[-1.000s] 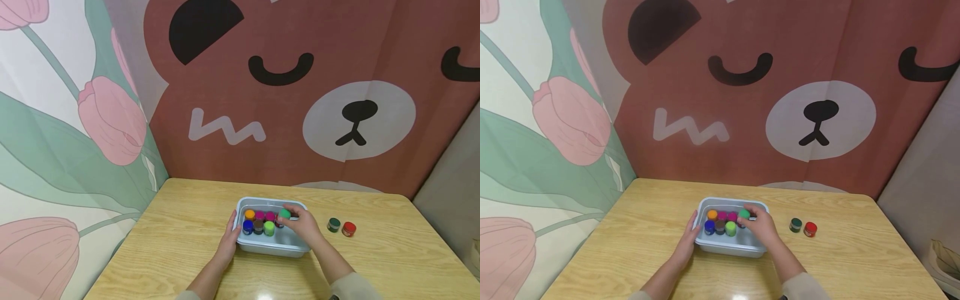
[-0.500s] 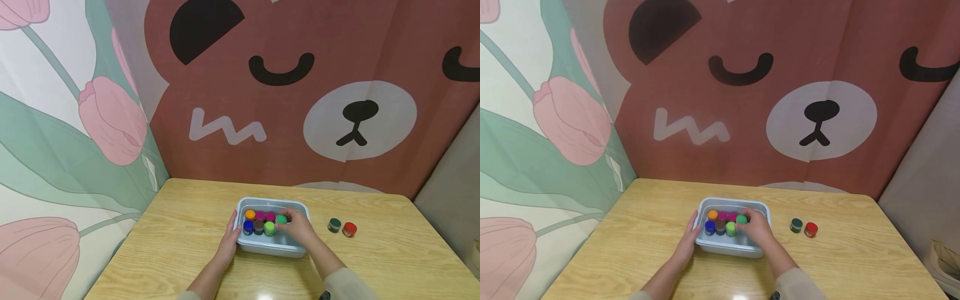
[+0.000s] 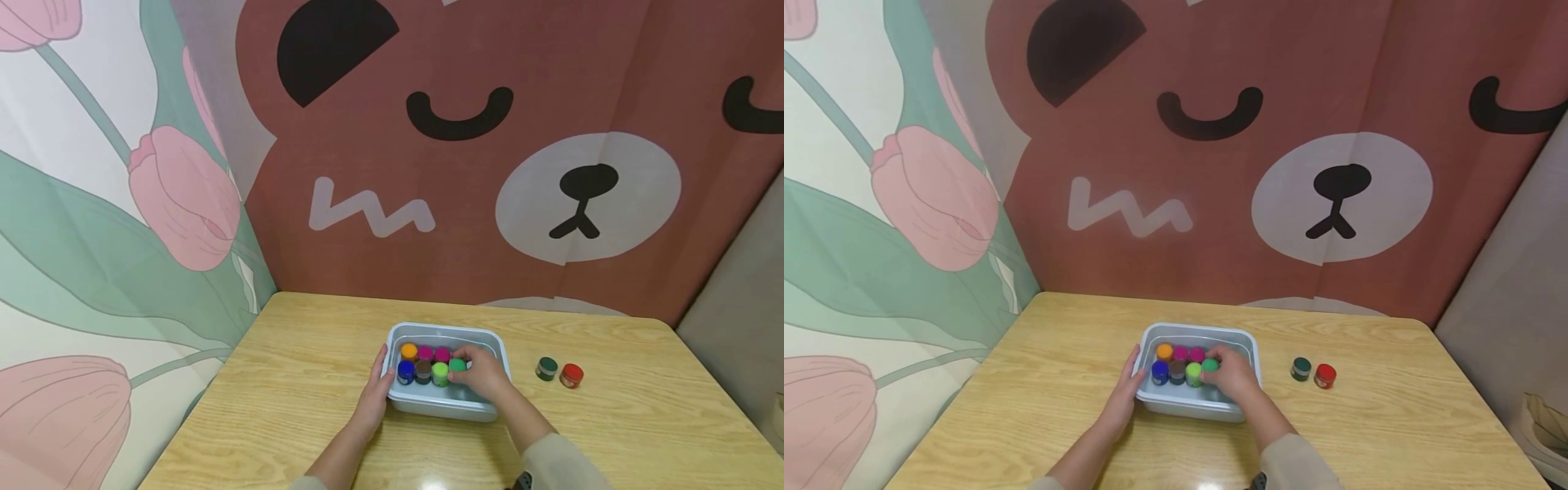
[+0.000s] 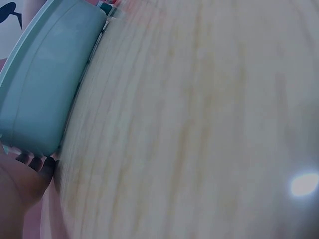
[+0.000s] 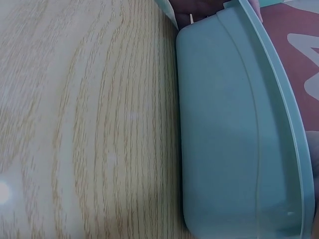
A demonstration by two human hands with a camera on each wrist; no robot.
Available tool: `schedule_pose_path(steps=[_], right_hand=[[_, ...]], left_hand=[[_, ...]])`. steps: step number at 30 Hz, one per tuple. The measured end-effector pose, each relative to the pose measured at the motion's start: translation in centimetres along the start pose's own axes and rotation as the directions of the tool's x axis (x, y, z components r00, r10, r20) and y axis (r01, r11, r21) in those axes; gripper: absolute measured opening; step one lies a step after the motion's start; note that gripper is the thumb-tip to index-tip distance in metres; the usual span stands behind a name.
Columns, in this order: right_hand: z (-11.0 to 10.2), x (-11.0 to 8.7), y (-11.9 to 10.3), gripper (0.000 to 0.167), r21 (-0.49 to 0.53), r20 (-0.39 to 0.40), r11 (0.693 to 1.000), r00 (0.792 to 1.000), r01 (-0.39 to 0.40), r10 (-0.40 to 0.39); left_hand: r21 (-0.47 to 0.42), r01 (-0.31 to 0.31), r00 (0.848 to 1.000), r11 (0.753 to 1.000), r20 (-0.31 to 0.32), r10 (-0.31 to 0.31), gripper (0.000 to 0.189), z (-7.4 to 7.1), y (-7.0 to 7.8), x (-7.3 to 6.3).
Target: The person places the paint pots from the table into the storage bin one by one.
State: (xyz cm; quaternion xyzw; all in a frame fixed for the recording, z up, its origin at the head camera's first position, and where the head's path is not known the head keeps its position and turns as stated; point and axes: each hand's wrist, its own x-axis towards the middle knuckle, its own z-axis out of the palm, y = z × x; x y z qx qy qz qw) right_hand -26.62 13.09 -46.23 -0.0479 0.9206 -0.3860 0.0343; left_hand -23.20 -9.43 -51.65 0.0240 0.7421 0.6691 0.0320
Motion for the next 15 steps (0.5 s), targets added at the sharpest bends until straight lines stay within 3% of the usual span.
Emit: schedule_pose_path(steps=[15], right_hand=[[0.18,0.25,0.09,0.037,-0.035,0.019,0.999,1.000,-0.019,0.020]], left_hand=[[0.000,0.004,1.000,1.000,-0.002,-0.004,0.057,-0.01,0.05,-0.11]])
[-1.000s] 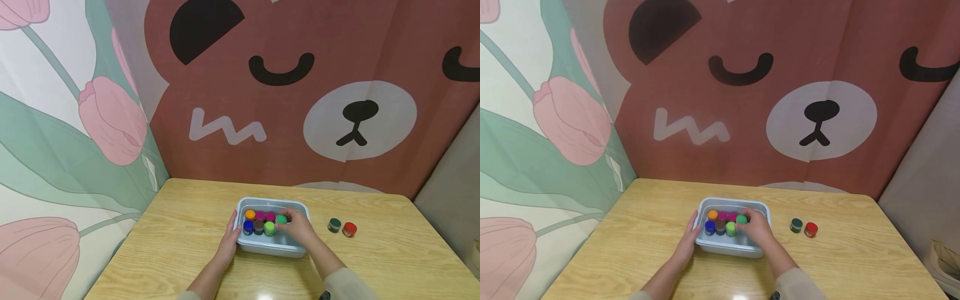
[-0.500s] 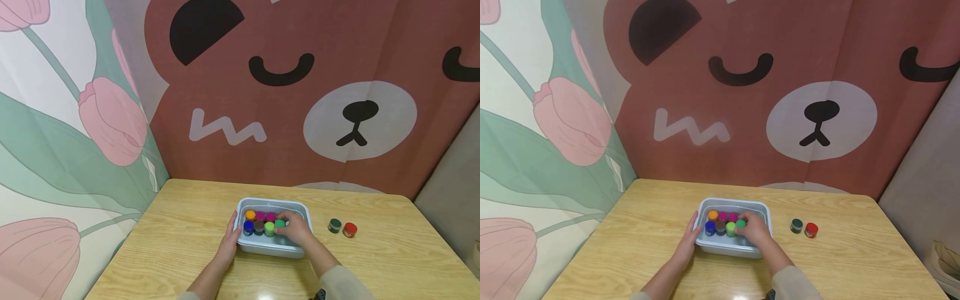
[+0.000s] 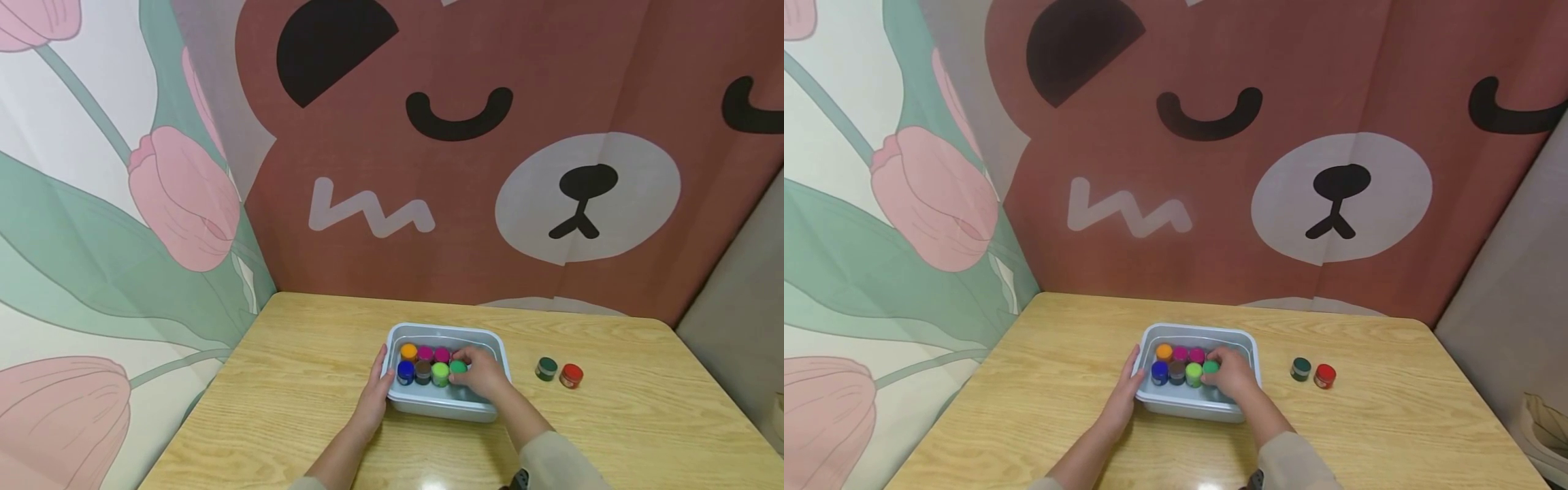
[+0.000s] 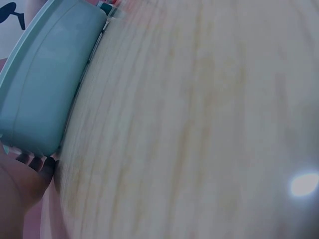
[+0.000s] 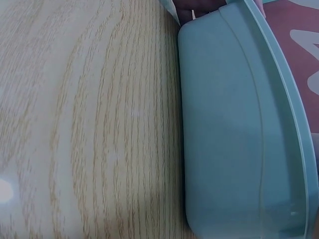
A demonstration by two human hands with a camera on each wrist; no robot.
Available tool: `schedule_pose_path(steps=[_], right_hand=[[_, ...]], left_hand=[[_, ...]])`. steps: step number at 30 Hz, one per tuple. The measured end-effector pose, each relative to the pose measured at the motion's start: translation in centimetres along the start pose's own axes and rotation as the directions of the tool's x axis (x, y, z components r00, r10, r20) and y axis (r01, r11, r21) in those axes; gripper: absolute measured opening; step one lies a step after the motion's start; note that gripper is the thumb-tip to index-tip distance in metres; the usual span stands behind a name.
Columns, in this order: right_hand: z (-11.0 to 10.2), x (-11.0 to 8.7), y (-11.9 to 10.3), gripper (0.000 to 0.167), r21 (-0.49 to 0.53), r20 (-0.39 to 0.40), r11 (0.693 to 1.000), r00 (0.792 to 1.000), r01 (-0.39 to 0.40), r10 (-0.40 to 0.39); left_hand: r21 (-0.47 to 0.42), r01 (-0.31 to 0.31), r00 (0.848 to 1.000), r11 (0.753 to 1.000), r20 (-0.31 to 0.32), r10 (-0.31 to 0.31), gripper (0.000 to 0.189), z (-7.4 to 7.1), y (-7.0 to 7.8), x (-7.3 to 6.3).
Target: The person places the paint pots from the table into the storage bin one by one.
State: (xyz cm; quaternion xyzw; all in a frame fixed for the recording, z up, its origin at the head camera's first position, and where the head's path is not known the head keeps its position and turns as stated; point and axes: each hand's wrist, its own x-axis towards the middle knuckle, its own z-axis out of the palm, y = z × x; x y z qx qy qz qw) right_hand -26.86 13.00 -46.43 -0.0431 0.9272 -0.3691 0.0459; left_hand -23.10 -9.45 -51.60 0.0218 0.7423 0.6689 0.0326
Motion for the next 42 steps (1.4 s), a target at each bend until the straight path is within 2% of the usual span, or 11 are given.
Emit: schedule_pose_path(steps=[11,18,24,29,37,42], right_hand=[[-0.1,0.0,0.0,0.040,0.008,0.009,1.000,1.000,-0.003,0.003],[-0.1,0.0,0.1,0.036,0.117,-0.013,0.993,1.000,0.004,-0.003],[-0.4,-0.2,-0.3,0.036,0.129,-0.032,0.992,0.999,-0.009,0.013],[-0.9,-0.4,-0.4,0.038,0.141,-0.060,0.990,0.998,-0.015,0.024],[-2.5,-1.2,-1.0,0.038,0.220,-0.111,0.976,0.994,0.006,0.019],[-3.5,-1.6,-0.5,0.041,0.230,-0.125,0.973,0.992,0.016,0.013]], left_hand=[[0.017,0.006,1.000,1.000,-0.002,-0.006,0.057,0.0,0.1,0.0],[0.009,-0.004,1.000,1.000,0.001,0.004,0.057,0.1,0.1,-0.2],[0.016,0.007,1.000,1.000,-0.001,-0.007,0.056,0.0,0.0,0.0],[0.024,0.008,1.000,1.000,-0.001,-0.008,0.057,0.0,-0.1,0.0],[0.005,0.003,1.000,1.000,0.004,-0.003,0.057,0.0,-0.1,0.1],[0.000,-0.003,1.000,1.000,0.008,0.003,0.057,0.0,-0.1,0.0]])
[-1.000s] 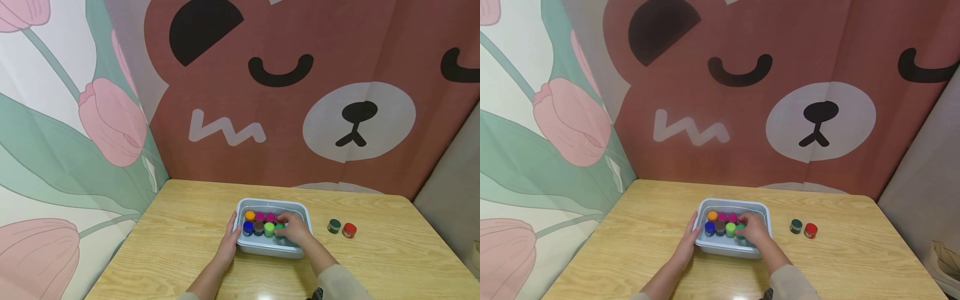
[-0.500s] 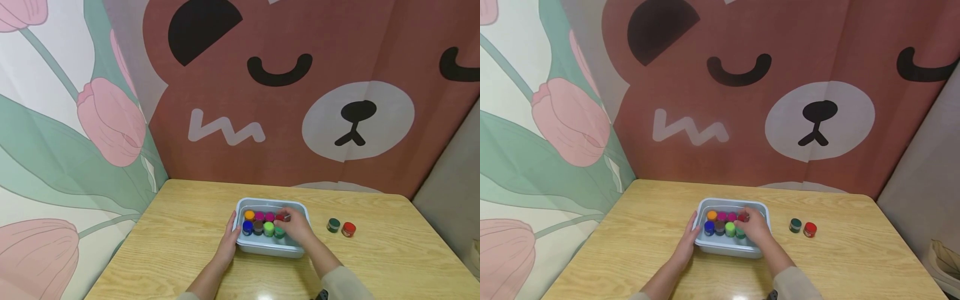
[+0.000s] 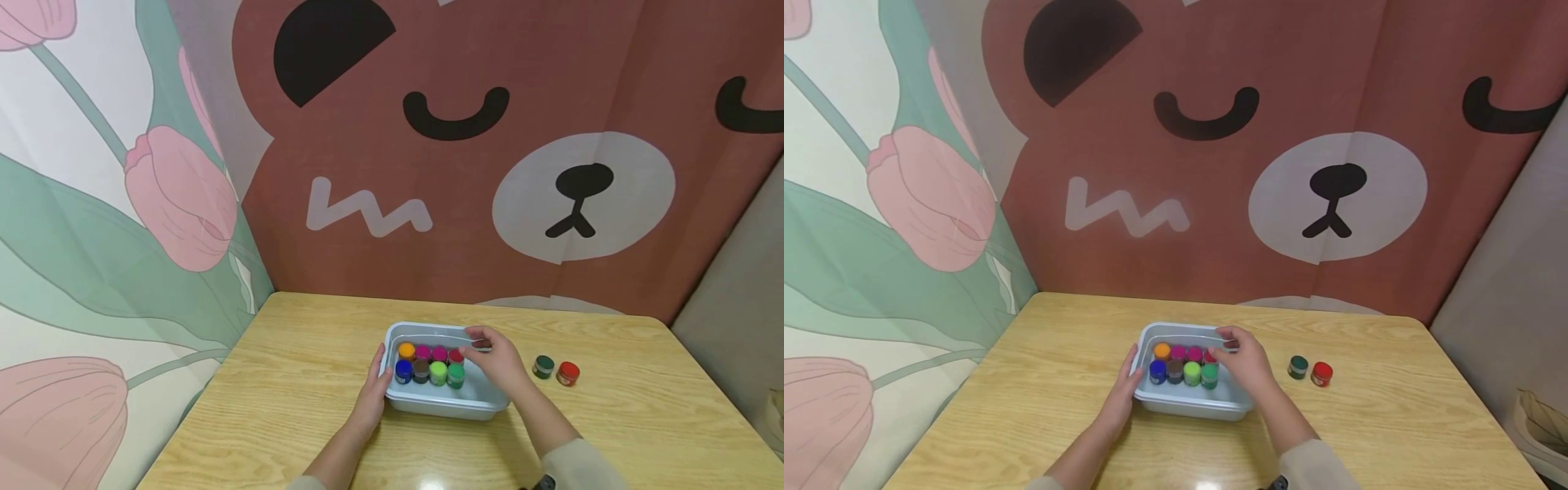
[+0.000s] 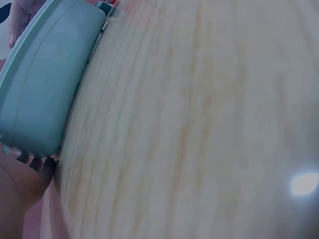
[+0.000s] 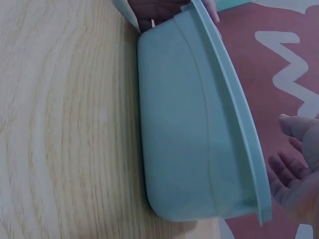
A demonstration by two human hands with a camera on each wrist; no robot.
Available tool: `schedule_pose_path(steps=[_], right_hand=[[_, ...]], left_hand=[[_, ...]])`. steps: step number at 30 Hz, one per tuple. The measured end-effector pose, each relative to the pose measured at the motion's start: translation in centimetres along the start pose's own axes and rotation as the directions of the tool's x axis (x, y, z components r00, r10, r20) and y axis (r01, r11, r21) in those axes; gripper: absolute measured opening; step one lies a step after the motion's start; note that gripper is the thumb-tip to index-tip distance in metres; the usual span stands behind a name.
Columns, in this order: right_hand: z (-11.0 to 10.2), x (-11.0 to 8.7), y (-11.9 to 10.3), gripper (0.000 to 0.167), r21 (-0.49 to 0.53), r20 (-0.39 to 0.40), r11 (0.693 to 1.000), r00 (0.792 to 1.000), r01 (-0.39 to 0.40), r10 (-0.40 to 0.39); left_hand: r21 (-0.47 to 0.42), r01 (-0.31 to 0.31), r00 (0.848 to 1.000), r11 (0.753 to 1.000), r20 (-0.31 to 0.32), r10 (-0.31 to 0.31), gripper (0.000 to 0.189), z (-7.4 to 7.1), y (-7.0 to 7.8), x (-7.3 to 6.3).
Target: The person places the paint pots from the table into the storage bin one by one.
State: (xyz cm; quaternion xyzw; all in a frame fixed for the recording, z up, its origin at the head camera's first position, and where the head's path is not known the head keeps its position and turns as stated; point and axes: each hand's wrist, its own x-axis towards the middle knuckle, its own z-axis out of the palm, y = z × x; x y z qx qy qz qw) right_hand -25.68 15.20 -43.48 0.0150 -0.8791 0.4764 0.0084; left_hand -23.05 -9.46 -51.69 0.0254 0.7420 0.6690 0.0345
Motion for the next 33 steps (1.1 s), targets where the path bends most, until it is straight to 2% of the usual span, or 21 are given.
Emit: schedule_pose_path(steps=[11,19,26,33], right_hand=[[-3.3,-0.3,2.4,0.048,-0.003,-0.063,1.000,0.998,-0.013,0.012],[-5.6,-0.9,4.5,0.053,-0.019,-0.110,1.000,0.994,-0.011,0.009],[-7.9,-1.1,6.8,0.062,-0.033,-0.110,0.998,0.993,-0.047,0.043],[-9.7,-1.3,9.0,0.070,-0.030,-0.103,0.996,0.991,-0.086,0.083]], left_hand=[[0.014,0.008,1.000,1.000,-0.001,-0.008,0.057,0.0,-0.1,0.2],[0.025,-0.045,0.999,0.999,-0.005,0.045,0.058,0.0,0.0,-0.1],[0.010,-0.001,1.000,1.000,-0.007,0.001,0.057,0.1,0.0,0.0],[0.017,0.013,1.000,1.000,-0.019,-0.013,0.058,0.1,0.1,0.0]])
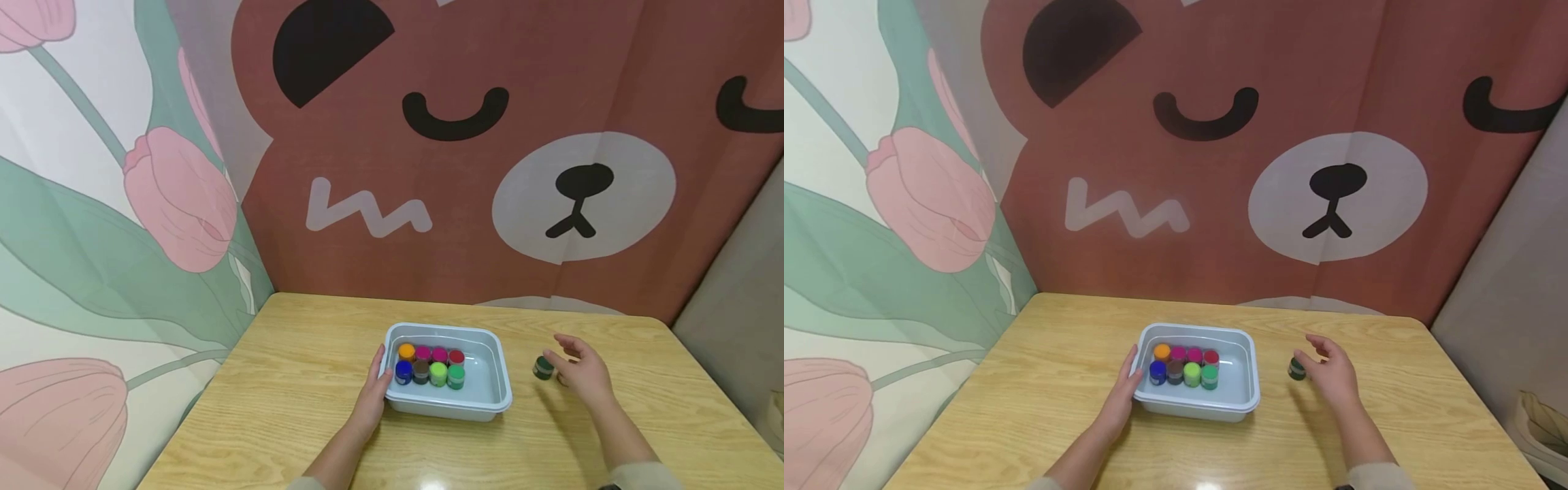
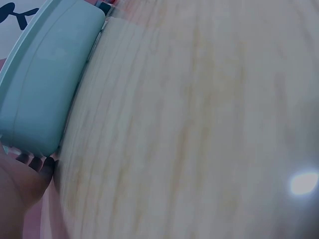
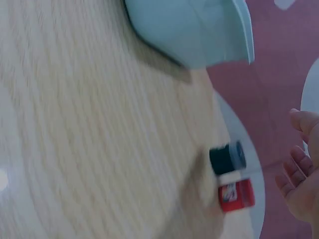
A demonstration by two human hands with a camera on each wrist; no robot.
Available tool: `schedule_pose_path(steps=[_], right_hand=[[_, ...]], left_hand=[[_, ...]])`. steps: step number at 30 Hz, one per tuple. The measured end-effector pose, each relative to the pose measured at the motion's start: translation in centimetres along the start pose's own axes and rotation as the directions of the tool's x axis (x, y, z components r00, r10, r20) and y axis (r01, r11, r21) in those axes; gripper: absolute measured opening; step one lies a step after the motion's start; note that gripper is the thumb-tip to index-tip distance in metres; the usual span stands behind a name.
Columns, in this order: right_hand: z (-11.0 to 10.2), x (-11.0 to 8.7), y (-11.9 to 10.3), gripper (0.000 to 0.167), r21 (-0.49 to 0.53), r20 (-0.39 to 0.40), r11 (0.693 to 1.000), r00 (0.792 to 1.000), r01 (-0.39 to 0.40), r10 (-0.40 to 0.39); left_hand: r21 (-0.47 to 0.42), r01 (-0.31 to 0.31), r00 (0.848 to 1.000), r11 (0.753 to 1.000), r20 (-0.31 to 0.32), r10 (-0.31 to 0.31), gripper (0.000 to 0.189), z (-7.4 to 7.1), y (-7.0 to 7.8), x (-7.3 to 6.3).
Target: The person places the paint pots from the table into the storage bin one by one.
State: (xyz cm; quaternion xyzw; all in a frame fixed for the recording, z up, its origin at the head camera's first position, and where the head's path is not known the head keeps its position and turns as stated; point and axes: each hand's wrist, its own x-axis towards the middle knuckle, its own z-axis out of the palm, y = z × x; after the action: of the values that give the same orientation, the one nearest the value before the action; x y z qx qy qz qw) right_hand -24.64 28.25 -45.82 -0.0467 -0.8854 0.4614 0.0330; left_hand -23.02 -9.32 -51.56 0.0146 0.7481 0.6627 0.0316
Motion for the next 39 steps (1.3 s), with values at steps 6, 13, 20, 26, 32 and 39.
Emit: schedule_pose_path(steps=[6,13,20,26,32,39], right_hand=[[-0.5,0.0,2.0,0.072,0.027,-0.024,0.999,0.999,-0.037,0.037],[-0.5,0.1,3.9,0.070,0.000,-0.033,0.996,0.996,-0.084,0.084],[-0.4,0.2,5.0,0.074,0.002,0.007,0.990,0.990,-0.144,0.144],[-0.3,0.4,5.7,0.080,-0.022,0.013,0.984,0.984,-0.176,0.176],[-0.1,0.5,6.1,0.080,-0.035,0.003,0.982,0.983,-0.185,0.185],[0.1,0.6,6.3,0.078,-0.037,-0.021,0.982,0.982,-0.187,0.187]], left_hand=[[0.000,-0.004,1.000,1.000,0.001,0.004,0.057,0.0,0.0,0.1],[0.000,-0.004,1.000,1.000,0.009,0.004,0.057,0.0,0.2,0.0],[-0.004,0.006,1.000,1.000,0.009,-0.006,0.057,0.0,-0.1,0.1],[0.000,0.014,1.000,1.000,0.021,-0.014,0.058,-0.1,0.0,-0.1],[-0.005,0.014,1.000,1.000,0.017,-0.014,0.057,0.0,0.0,-0.2],[-0.001,0.011,1.000,1.000,0.011,-0.011,0.057,0.0,0.0,-0.1]])
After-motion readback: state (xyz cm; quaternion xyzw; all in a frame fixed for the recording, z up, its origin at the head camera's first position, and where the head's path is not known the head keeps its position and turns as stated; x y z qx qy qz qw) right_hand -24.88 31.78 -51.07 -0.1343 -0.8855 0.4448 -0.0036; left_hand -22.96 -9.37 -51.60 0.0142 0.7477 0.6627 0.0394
